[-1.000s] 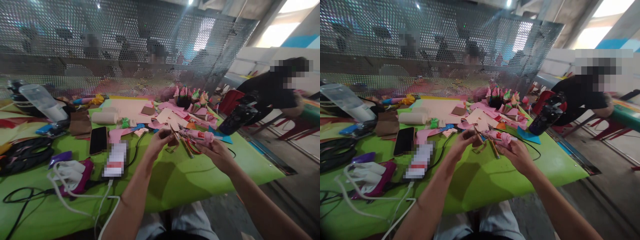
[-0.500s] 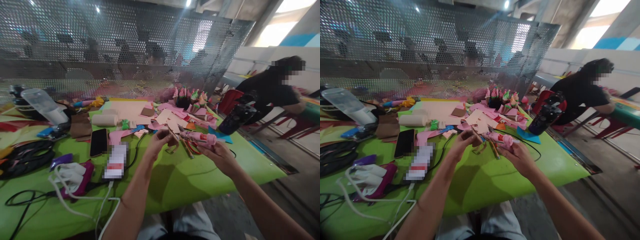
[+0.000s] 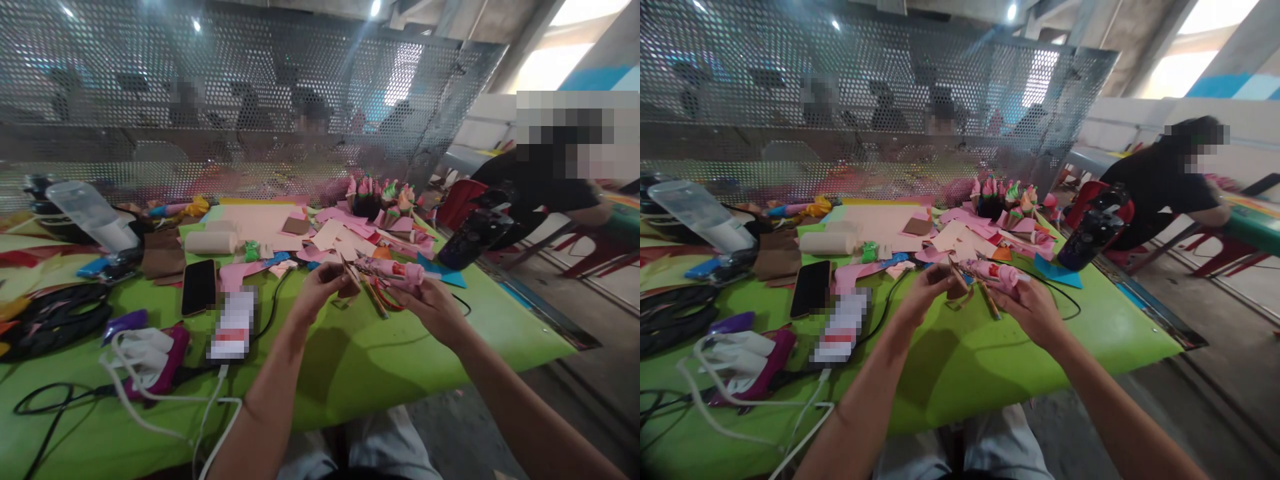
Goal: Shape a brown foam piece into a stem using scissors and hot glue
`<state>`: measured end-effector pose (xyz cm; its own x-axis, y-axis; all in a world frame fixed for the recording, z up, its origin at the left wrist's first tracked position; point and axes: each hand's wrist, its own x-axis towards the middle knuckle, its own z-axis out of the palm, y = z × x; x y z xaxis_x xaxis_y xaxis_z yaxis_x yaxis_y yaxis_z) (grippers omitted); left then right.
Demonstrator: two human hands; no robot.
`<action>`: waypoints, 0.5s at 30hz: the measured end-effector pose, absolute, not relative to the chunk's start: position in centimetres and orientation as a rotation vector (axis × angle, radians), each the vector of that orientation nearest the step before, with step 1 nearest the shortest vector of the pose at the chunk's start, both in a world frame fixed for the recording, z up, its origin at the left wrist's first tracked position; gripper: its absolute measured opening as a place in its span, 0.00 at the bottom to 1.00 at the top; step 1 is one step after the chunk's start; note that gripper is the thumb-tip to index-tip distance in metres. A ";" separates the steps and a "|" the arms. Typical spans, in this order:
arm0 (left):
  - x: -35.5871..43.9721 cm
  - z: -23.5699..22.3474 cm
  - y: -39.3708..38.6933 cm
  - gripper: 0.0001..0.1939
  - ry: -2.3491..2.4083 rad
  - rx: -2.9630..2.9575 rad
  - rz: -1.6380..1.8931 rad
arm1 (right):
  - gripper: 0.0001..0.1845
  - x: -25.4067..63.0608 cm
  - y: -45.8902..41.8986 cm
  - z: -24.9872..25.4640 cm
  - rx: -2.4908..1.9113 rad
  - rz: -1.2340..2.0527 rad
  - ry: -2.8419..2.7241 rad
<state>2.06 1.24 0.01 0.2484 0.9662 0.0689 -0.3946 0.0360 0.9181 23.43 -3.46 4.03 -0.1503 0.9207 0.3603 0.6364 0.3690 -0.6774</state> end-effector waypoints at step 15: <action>2.0 -0.7 1.7 0.22 0.710 0.974 1.261 | 0.18 23.9 -4.4 4.5 -1.392 0.451 -1.986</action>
<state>1.99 1.73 -0.67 0.1930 0.9785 0.0723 -0.4458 0.0218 0.8949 23.85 -4.41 4.48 -0.2138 0.9232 0.3195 0.6945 0.3736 -0.6149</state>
